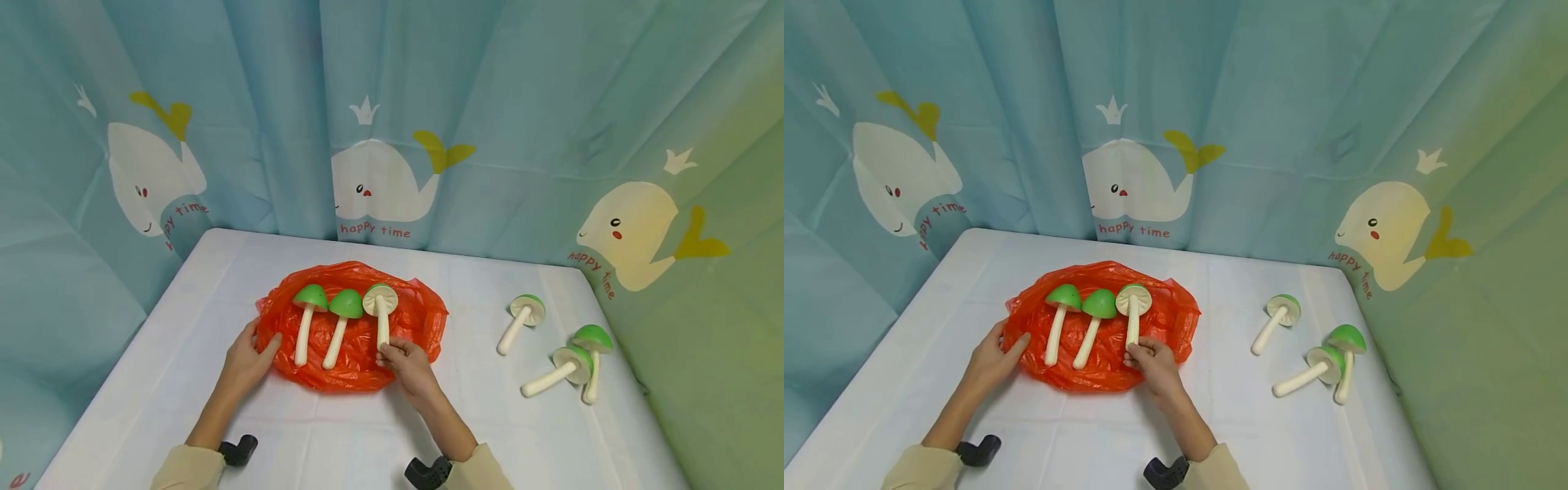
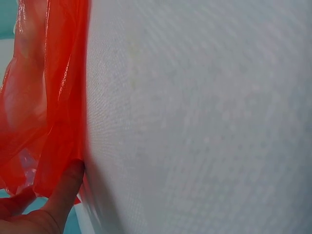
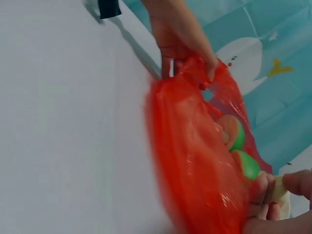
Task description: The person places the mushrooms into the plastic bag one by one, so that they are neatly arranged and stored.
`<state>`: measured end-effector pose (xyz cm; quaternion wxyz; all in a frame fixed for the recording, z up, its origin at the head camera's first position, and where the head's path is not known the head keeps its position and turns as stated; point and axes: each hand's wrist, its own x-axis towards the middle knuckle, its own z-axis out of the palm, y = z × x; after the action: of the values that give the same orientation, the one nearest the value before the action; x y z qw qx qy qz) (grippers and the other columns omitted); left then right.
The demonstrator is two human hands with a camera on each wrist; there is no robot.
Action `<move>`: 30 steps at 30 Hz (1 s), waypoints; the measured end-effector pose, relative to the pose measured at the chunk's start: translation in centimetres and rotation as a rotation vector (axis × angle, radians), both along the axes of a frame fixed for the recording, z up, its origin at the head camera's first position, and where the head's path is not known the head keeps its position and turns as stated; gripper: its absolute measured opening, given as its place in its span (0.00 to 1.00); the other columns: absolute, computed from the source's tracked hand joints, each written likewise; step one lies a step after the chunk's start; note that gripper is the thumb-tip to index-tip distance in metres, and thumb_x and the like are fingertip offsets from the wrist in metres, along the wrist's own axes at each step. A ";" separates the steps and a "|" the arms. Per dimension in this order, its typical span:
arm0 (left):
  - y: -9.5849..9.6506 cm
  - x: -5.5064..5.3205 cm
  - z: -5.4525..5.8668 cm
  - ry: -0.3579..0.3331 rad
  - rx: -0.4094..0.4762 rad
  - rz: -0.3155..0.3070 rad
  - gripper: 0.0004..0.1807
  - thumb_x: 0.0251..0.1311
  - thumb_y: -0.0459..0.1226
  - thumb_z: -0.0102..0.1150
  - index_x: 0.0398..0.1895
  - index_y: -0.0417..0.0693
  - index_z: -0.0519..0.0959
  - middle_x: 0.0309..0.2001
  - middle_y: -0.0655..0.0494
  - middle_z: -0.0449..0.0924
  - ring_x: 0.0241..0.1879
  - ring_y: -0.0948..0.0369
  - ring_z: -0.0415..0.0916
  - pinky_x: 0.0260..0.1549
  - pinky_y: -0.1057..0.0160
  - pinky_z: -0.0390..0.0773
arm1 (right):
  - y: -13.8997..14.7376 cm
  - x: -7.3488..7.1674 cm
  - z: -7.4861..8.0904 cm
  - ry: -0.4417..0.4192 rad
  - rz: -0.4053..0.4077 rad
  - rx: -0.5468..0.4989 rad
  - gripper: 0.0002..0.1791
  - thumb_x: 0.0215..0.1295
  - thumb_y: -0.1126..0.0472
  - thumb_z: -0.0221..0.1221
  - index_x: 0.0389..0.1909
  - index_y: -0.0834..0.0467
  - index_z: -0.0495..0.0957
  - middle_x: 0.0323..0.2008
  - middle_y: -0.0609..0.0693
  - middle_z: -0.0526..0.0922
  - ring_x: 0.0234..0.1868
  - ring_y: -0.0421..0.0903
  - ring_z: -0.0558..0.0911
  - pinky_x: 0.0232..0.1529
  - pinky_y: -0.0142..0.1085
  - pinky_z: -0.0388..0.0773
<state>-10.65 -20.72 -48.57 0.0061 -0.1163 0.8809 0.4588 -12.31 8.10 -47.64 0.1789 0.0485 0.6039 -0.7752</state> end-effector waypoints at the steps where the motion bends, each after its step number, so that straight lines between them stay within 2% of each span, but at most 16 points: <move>1: 0.0 0.0 0.0 -0.001 0.000 -0.001 0.36 0.66 0.46 0.47 0.68 0.30 0.53 0.62 0.31 0.61 0.60 0.39 0.61 0.57 0.40 0.63 | -0.1 0.0 -0.1 0.005 0.000 0.013 0.19 0.66 0.67 0.54 0.51 0.78 0.65 0.30 0.53 0.78 0.30 0.40 0.79 0.38 0.29 0.79; 10: 0.2 0.0 -0.1 -0.005 -0.002 0.005 0.36 0.66 0.45 0.47 0.68 0.31 0.54 0.62 0.31 0.61 0.60 0.39 0.60 0.57 0.41 0.63 | -0.3 0.3 -0.9 0.018 -0.039 0.092 0.21 0.65 0.65 0.56 0.51 0.77 0.64 0.31 0.55 0.78 0.30 0.42 0.79 0.36 0.31 0.80; 20: 0.1 -0.1 -0.3 0.008 0.002 0.018 0.35 0.66 0.45 0.48 0.68 0.31 0.54 0.62 0.32 0.62 0.60 0.40 0.61 0.57 0.41 0.63 | -0.6 0.3 -1.3 0.081 0.080 0.354 0.17 0.63 0.62 0.59 0.45 0.72 0.70 0.30 0.56 0.79 0.28 0.43 0.78 0.30 0.34 0.80; 30: 0.2 -0.1 -0.1 0.011 -0.006 0.015 0.35 0.65 0.45 0.47 0.67 0.30 0.54 0.62 0.31 0.62 0.61 0.40 0.61 0.58 0.41 0.62 | -0.9 0.3 -1.1 0.085 0.140 0.449 0.15 0.61 0.61 0.61 0.40 0.69 0.71 0.26 0.52 0.76 0.23 0.41 0.74 0.24 0.32 0.77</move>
<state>-10.73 -20.56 -48.69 -0.0026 -0.1202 0.8815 0.4567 -11.98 7.20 -48.73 0.1913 0.0126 0.7702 -0.6084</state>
